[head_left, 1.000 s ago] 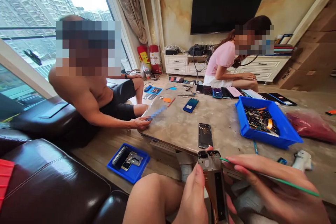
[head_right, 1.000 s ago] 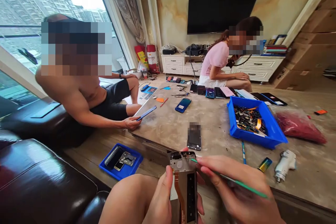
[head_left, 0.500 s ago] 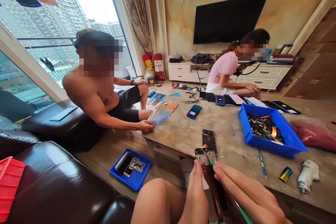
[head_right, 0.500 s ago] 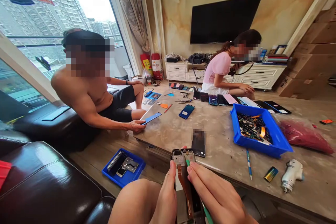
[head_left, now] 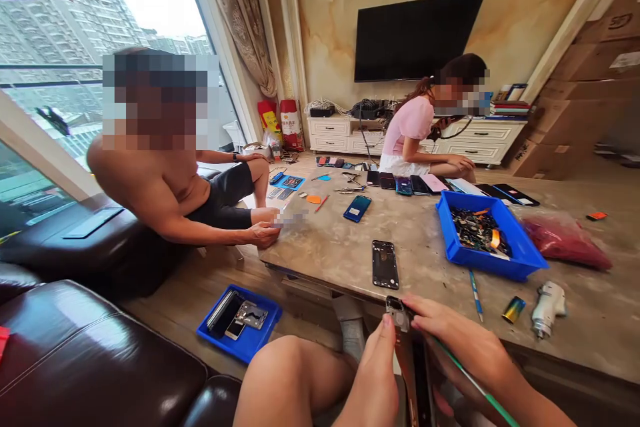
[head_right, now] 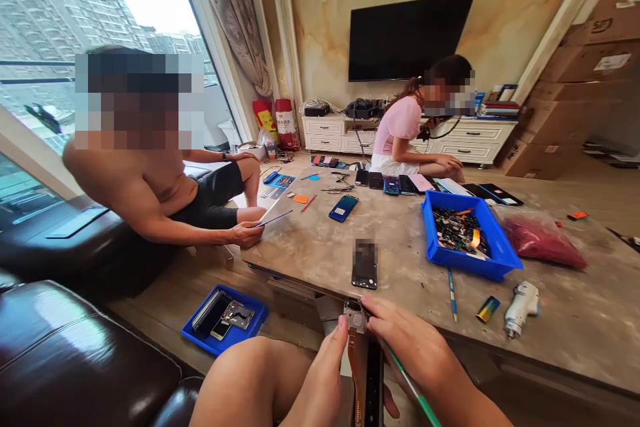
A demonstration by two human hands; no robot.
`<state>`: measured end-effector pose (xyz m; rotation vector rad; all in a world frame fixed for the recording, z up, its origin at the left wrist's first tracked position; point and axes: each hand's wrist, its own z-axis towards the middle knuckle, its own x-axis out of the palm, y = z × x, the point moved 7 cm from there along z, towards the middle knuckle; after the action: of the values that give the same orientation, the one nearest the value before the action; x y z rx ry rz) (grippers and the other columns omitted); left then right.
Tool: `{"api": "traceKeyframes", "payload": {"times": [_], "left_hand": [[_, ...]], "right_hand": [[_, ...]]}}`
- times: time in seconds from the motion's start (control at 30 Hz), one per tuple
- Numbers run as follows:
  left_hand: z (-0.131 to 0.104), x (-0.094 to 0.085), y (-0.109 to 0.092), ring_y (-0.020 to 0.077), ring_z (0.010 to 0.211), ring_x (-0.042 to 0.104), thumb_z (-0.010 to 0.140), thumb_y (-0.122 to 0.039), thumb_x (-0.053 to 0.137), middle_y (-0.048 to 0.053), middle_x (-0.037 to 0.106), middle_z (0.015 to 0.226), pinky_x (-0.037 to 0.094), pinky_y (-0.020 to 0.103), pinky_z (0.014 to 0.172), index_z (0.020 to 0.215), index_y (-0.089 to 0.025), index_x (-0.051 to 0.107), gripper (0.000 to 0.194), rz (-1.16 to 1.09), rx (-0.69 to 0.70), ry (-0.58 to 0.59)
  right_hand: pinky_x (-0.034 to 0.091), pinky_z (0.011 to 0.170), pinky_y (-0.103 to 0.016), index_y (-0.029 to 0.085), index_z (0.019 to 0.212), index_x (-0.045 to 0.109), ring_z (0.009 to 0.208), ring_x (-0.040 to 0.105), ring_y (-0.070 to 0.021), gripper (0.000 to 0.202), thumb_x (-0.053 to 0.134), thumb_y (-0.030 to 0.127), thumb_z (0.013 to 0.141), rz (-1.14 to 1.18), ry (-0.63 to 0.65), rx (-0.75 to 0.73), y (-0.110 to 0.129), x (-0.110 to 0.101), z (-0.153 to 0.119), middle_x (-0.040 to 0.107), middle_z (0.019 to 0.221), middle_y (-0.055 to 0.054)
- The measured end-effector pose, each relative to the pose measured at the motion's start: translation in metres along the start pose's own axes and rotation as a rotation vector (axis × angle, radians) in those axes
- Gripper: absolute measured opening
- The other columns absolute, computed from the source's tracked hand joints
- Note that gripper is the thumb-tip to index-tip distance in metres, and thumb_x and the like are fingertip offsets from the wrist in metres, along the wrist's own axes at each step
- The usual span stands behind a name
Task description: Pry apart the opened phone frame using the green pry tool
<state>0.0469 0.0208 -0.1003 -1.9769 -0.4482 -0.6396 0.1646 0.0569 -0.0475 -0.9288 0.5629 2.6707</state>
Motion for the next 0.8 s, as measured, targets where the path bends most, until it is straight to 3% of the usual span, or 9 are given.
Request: {"api": "traceKeyframes", "payload": {"times": [0.1,0.17,0.3,0.53,0.67,0.8], "left_hand": [[-0.003,0.008,0.004,0.0322,0.073,0.073,0.082,-0.086,0.05,0.012,0.076,0.088,0.057,0.044,0.062,0.119,-0.023,0.073,0.077,-0.012,-0.062,-0.005],[-0.004,0.011,0.007,0.0313,0.07,0.072,0.082,-0.087,0.048,0.011,0.074,0.08,0.057,0.044,0.063,0.113,-0.021,0.075,0.077,-0.01,-0.087,-0.007],[0.001,0.013,0.011,0.0274,0.063,0.067,0.082,-0.086,0.049,0.008,0.07,0.072,0.056,0.041,0.058,0.107,-0.02,0.075,0.075,0.0,-0.101,-0.034],[0.01,0.012,0.032,0.0277,0.066,0.064,0.082,-0.082,0.052,0.007,0.073,0.088,0.053,0.041,0.054,0.116,-0.028,0.071,0.067,0.045,-0.107,0.005],[0.011,0.003,0.043,0.0236,0.061,0.063,0.08,-0.09,0.043,0.01,0.07,0.093,0.052,0.036,0.05,0.123,-0.024,0.064,0.081,0.12,-0.134,-0.088],[0.013,-0.002,0.043,0.0177,0.049,0.056,0.075,-0.097,0.035,0.006,0.063,0.074,0.046,0.029,0.043,0.127,-0.014,0.055,0.1,0.23,-0.13,-0.124]], "right_hand": [[0.054,0.111,-0.04,0.013,0.134,0.061,0.137,0.056,-0.0265,0.033,0.044,0.013,0.106,-0.081,0.082,-0.09,0.003,0.007,-0.012,0.059,0.144,-0.017],[0.053,0.111,-0.042,0.01,0.133,0.062,0.137,0.055,-0.0274,0.033,0.042,0.013,0.107,-0.116,0.087,-0.122,0.002,0.009,-0.017,0.058,0.143,-0.02],[0.056,0.109,-0.039,0.013,0.134,0.063,0.132,0.06,-0.0254,0.035,0.043,0.013,0.106,-0.087,0.041,-0.098,-0.002,0.007,-0.025,0.062,0.139,-0.018],[0.058,0.105,-0.032,0.02,0.143,0.056,0.128,0.064,-0.0222,0.045,0.046,0.004,0.102,-0.033,0.018,-0.012,-0.011,0.007,-0.045,0.063,0.139,-0.013],[0.059,0.103,-0.028,0.024,0.139,0.058,0.122,0.068,-0.0202,0.042,0.047,0.005,0.102,0.02,0.012,0.056,-0.016,0.006,-0.046,0.067,0.135,-0.01],[0.062,0.096,-0.023,0.023,0.128,0.063,0.11,0.074,-0.0198,0.03,0.051,0.011,0.103,0.036,0.021,0.04,-0.015,0.0,-0.034,0.071,0.127,-0.008]]}}
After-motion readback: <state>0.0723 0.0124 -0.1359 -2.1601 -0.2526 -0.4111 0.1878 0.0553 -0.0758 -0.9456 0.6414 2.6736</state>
